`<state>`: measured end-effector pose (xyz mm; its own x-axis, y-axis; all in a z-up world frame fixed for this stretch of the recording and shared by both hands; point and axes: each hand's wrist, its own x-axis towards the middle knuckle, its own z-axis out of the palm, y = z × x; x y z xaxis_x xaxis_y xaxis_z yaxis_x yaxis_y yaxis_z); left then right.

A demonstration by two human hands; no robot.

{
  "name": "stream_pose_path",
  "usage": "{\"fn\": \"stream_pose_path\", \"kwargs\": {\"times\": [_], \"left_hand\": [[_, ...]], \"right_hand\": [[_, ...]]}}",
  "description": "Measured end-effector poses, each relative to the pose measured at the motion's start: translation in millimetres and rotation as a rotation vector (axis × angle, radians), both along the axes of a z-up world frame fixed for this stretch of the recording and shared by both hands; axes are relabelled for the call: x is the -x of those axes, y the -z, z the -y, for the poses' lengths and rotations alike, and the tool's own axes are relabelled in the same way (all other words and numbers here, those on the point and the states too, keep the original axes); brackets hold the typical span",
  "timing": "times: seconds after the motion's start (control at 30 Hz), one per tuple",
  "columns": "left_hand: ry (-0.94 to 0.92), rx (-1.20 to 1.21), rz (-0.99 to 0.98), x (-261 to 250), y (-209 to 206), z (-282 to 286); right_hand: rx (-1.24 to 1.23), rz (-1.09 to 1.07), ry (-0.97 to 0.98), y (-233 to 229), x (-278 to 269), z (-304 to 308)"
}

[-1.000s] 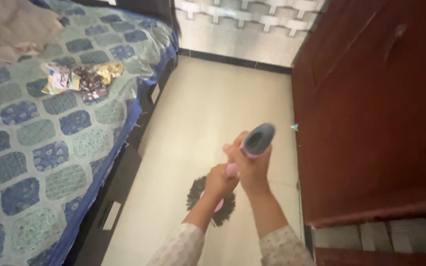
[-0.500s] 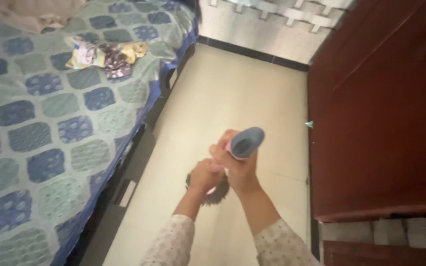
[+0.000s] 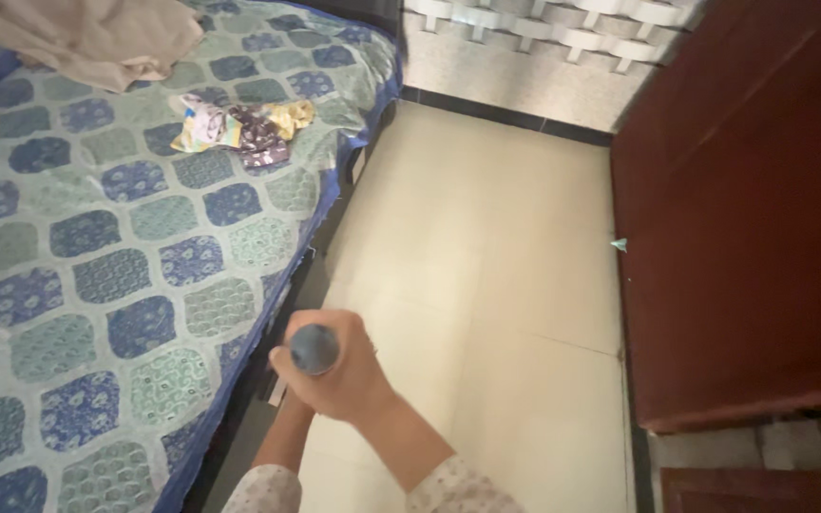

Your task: The person mops the floor using a spin mop, cleaning around furniture and then rinsing the mop head in a bucket.

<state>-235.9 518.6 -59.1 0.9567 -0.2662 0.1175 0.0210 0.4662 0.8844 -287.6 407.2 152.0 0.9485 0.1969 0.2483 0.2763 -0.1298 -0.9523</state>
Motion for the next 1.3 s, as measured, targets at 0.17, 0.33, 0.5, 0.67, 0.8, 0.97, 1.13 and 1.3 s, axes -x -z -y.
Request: {"fn": "stream_pose_path", "kwargs": {"times": [0.17, 0.33, 0.5, 0.67, 0.8, 0.97, 1.13, 1.3], "left_hand": [[-0.050, -1.228, -0.155, -9.8, -17.5, 73.0], [-0.190, -1.114, 0.232, -27.1, 5.2, 191.7], [-0.041, -1.046, 0.182, -25.3, 8.2, 321.5], [0.092, -0.967, 0.264, 6.1, 6.1, 440.3], [0.173, -0.952, 0.313, 38.6, 3.5, 511.4], [0.446, -0.926, 0.132, 88.8, -11.2, 560.6], [0.443, -0.829, 0.160, 140.7, -20.8, 563.8], [0.412, -0.904, 0.155, 162.7, -16.8, 515.9]], "right_hand": [[-0.201, 0.048, -0.042, 14.0, -16.8, 79.3], [0.010, 0.041, 0.086, 15.9, -20.6, 196.2], [-0.102, -0.161, 0.241, 2.7, 1.4, 302.4], [0.120, -0.018, 0.506, -1.3, 35.5, 406.2], [0.019, -0.246, 0.689, -17.8, 74.5, 460.6], [0.162, -0.182, 0.745, -24.1, 119.5, 502.7], [0.176, -0.217, 0.746, -20.0, 145.7, 503.0], [-0.101, -0.226, 0.693, -11.6, 152.8, 439.7]]}}
